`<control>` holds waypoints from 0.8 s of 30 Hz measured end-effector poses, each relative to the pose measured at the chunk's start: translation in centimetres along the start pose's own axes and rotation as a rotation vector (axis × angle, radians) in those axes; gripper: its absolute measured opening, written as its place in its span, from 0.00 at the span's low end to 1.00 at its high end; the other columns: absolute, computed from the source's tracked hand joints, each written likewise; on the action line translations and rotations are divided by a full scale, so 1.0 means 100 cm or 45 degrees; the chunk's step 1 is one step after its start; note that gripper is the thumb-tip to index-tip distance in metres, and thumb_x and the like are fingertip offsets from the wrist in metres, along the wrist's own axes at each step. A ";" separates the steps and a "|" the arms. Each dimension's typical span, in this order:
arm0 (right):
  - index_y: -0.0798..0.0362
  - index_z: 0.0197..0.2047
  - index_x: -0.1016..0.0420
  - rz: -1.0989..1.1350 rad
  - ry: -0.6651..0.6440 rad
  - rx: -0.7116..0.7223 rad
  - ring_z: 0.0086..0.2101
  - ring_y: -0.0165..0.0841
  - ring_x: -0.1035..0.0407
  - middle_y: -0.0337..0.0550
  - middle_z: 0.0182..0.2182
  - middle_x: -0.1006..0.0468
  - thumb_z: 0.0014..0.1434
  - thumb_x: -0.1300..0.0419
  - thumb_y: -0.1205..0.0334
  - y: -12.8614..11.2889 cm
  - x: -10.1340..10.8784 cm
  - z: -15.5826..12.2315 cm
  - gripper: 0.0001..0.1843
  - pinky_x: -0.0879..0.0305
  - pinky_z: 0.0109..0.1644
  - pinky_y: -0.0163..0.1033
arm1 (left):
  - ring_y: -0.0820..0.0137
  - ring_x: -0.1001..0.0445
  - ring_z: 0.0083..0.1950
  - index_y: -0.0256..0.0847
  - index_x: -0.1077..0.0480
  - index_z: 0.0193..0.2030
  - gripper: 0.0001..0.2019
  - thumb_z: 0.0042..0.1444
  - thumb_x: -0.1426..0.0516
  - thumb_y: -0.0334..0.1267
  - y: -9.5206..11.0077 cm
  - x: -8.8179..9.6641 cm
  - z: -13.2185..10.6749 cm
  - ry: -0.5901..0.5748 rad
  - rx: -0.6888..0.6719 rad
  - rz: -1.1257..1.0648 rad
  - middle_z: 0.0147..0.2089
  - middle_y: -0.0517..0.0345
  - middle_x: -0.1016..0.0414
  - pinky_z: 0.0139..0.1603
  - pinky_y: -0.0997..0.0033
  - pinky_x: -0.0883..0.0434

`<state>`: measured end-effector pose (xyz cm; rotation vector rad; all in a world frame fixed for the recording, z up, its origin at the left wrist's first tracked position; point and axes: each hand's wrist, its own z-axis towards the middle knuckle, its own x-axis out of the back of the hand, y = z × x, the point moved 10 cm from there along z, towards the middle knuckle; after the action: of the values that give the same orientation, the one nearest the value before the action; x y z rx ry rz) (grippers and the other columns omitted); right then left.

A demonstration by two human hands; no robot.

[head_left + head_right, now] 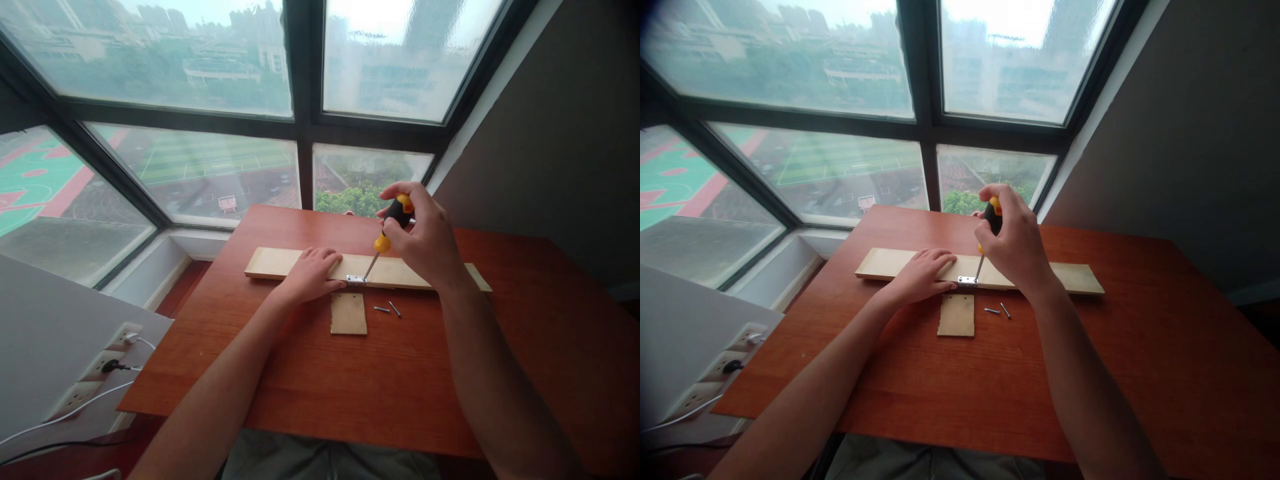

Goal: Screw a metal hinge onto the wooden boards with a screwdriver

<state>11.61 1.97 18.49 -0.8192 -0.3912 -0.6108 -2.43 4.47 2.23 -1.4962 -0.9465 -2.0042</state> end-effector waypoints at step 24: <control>0.46 0.47 0.26 -0.456 0.104 0.083 0.37 0.40 0.29 0.44 0.39 0.22 0.61 0.40 0.55 -0.012 0.008 -0.001 0.12 0.33 0.42 0.46 | 0.55 0.35 0.62 0.45 0.37 0.61 0.25 0.60 0.43 0.52 0.003 -0.001 0.000 -0.006 -0.019 0.037 0.63 0.48 0.34 0.63 0.56 0.41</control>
<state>11.48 1.03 19.53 -0.6634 -0.4852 -0.9567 -2.17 4.22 2.21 -1.5146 -0.9085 -1.9918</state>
